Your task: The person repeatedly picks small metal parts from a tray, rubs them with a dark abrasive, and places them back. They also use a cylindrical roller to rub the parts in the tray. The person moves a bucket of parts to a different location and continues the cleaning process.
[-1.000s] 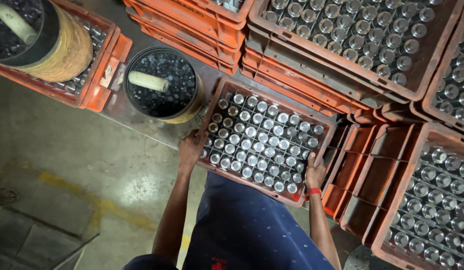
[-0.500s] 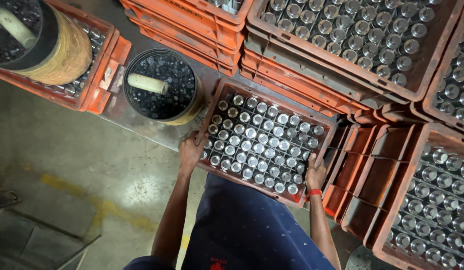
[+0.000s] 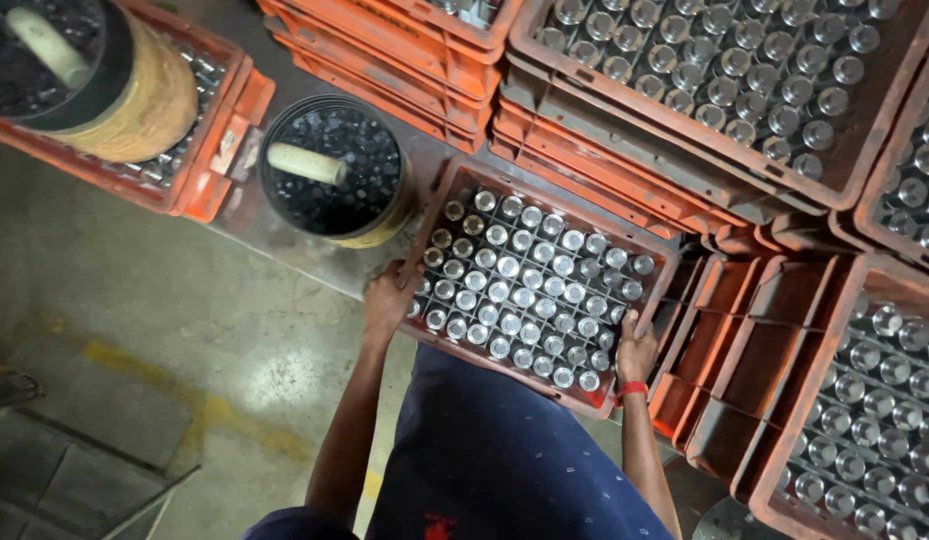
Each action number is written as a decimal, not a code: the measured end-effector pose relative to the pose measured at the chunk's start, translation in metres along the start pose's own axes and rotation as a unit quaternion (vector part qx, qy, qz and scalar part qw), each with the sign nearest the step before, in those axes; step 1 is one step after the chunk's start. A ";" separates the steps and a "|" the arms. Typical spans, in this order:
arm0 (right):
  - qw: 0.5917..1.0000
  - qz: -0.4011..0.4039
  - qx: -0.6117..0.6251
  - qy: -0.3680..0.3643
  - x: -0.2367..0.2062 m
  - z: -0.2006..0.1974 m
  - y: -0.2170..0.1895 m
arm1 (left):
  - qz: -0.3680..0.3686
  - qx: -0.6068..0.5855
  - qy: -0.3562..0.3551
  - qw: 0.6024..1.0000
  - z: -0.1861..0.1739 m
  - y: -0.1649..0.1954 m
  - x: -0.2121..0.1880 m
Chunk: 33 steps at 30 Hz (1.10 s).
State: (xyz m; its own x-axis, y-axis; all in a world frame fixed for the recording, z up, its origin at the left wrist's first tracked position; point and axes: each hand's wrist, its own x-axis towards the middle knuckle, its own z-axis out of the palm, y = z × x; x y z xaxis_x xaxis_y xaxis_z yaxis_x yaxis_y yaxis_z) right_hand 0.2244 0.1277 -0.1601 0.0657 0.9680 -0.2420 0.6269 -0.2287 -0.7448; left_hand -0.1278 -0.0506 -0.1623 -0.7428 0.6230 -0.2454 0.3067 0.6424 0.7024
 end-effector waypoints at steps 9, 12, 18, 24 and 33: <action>0.948 -0.309 0.001 0.073 -0.049 0.038 -0.049 | -0.068 -0.297 0.345 0.888 -0.031 -0.060 -0.038; 0.947 -0.144 0.181 -0.222 -0.067 0.092 -0.093 | -0.096 -0.333 0.360 0.866 -0.052 -0.079 -0.043; 0.793 0.133 0.369 -0.466 -0.115 0.195 -0.174 | -0.081 -0.347 0.391 0.849 -0.090 -0.108 -0.012; 0.848 0.185 0.295 -0.399 -0.114 0.275 -0.223 | 0.004 -0.394 0.361 0.846 -0.128 -0.138 0.022; 0.880 0.275 0.255 -0.291 -0.115 0.195 -0.172 | -0.047 -0.445 0.239 0.862 -0.144 -0.158 0.066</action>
State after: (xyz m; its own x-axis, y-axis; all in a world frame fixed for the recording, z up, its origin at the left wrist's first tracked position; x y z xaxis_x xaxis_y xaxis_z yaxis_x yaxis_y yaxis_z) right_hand -0.0423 0.0355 -0.1260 -0.2515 0.5144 -0.8198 0.1856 -0.8057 -0.5625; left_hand -0.3108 -0.1749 -0.1936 -0.9650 0.1948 -0.1754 -0.1881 -0.0483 0.9810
